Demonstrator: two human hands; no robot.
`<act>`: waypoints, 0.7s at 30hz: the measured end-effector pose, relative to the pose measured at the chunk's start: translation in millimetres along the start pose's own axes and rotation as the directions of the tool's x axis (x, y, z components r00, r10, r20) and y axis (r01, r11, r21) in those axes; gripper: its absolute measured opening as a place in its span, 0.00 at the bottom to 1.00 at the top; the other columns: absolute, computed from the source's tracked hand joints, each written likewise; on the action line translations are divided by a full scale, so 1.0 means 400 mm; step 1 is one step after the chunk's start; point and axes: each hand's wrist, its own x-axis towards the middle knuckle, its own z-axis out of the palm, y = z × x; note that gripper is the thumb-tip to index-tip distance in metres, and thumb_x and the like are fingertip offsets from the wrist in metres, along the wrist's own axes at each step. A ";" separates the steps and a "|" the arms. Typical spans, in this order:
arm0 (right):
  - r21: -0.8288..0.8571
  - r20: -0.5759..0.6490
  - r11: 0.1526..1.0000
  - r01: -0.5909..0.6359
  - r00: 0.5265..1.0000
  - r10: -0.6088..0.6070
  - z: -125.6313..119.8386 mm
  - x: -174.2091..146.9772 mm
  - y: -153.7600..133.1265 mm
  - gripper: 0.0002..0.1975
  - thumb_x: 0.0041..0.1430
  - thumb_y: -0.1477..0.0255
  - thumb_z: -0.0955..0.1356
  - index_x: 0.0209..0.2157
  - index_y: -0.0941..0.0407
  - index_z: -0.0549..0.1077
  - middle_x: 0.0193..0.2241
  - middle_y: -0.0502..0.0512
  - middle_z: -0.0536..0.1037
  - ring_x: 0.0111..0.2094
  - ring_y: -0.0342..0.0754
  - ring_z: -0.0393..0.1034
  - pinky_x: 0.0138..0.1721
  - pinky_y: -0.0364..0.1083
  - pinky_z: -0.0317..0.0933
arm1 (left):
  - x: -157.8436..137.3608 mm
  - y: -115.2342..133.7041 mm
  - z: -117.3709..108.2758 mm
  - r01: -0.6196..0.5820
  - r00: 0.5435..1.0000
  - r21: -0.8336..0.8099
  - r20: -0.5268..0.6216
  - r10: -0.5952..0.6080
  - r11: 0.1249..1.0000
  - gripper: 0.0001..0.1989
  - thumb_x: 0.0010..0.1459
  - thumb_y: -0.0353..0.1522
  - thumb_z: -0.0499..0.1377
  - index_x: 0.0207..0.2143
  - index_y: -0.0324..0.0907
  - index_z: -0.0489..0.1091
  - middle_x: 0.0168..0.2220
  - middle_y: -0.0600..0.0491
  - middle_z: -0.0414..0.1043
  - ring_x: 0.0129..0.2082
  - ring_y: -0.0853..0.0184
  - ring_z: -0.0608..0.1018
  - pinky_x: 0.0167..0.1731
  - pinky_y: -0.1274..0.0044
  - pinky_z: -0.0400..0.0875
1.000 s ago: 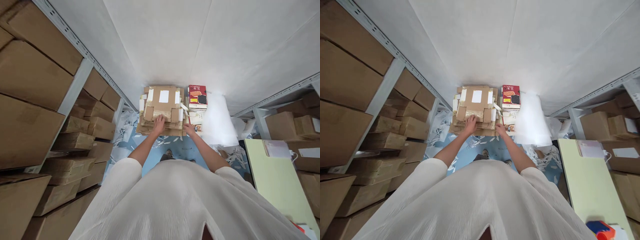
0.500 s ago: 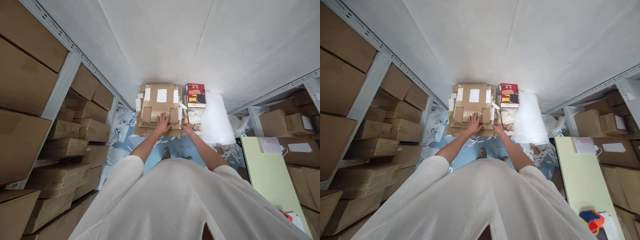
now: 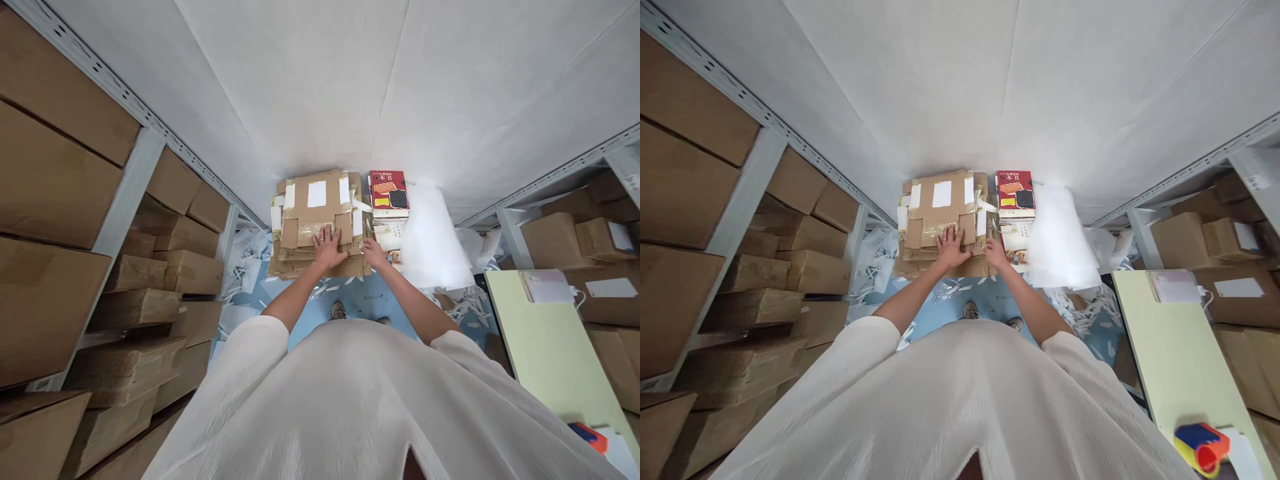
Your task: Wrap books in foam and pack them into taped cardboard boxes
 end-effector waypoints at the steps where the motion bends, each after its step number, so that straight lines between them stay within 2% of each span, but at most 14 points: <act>1: 0.007 -0.020 1.000 0.010 1.000 -0.010 -0.003 0.002 -0.007 0.13 0.53 0.68 0.74 0.43 0.51 0.77 0.39 0.57 0.85 0.49 0.58 0.80 0.57 0.56 0.74 | 0.002 0.005 -0.005 0.005 1.000 0.000 -0.002 -0.005 1.000 0.52 0.63 0.49 0.67 0.84 0.48 0.53 0.87 0.41 0.40 0.86 0.38 0.43 0.81 0.41 0.33; 4: 0.027 -0.044 0.999 0.037 0.998 -0.036 -0.008 0.009 -0.032 0.16 0.54 0.66 0.75 0.45 0.52 0.78 0.39 0.58 0.85 0.50 0.59 0.79 0.57 0.56 0.73 | 0.002 0.021 -0.019 0.027 0.999 -0.003 -0.028 -0.027 1.000 0.52 0.64 0.50 0.65 0.84 0.48 0.53 0.87 0.41 0.40 0.86 0.39 0.43 0.81 0.41 0.34; 10: 0.018 -0.004 0.998 0.064 0.998 -0.064 -0.024 0.003 -0.060 0.19 0.57 0.63 0.77 0.50 0.51 0.80 0.41 0.58 0.86 0.52 0.60 0.79 0.57 0.56 0.73 | -0.010 0.035 -0.033 0.072 0.996 -0.012 -0.059 -0.072 0.997 0.51 0.66 0.50 0.63 0.85 0.48 0.50 0.87 0.42 0.40 0.86 0.39 0.43 0.81 0.41 0.35; 15: -0.055 -0.053 0.997 0.049 0.997 -0.052 -0.043 -0.019 -0.014 0.12 0.55 0.64 0.75 0.42 0.51 0.79 0.39 0.55 0.84 0.52 0.60 0.75 0.57 0.56 0.71 | -0.021 0.027 -0.006 0.059 0.998 0.009 -0.007 -0.059 0.998 0.54 0.64 0.50 0.64 0.86 0.47 0.48 0.87 0.41 0.39 0.86 0.39 0.42 0.81 0.41 0.35; 17: -0.042 -0.052 0.999 0.004 0.999 -0.006 -0.041 -0.029 0.015 0.10 0.53 0.65 0.75 0.38 0.50 0.77 0.38 0.55 0.82 0.51 0.60 0.75 0.54 0.55 0.71 | -0.023 0.022 0.017 0.045 0.998 0.013 0.037 -0.046 0.999 0.53 0.64 0.49 0.64 0.85 0.46 0.50 0.87 0.40 0.38 0.86 0.37 0.41 0.81 0.41 0.34; 21: 0.074 0.011 0.988 -0.138 0.990 0.138 -0.020 -0.033 0.058 0.14 0.48 0.64 0.75 0.36 0.49 0.70 0.33 0.50 0.77 0.39 0.54 0.73 0.43 0.50 0.69 | -0.025 0.005 0.056 0.048 0.997 0.015 0.062 -0.048 0.999 0.52 0.64 0.47 0.65 0.85 0.46 0.51 0.87 0.38 0.40 0.86 0.35 0.40 0.80 0.38 0.34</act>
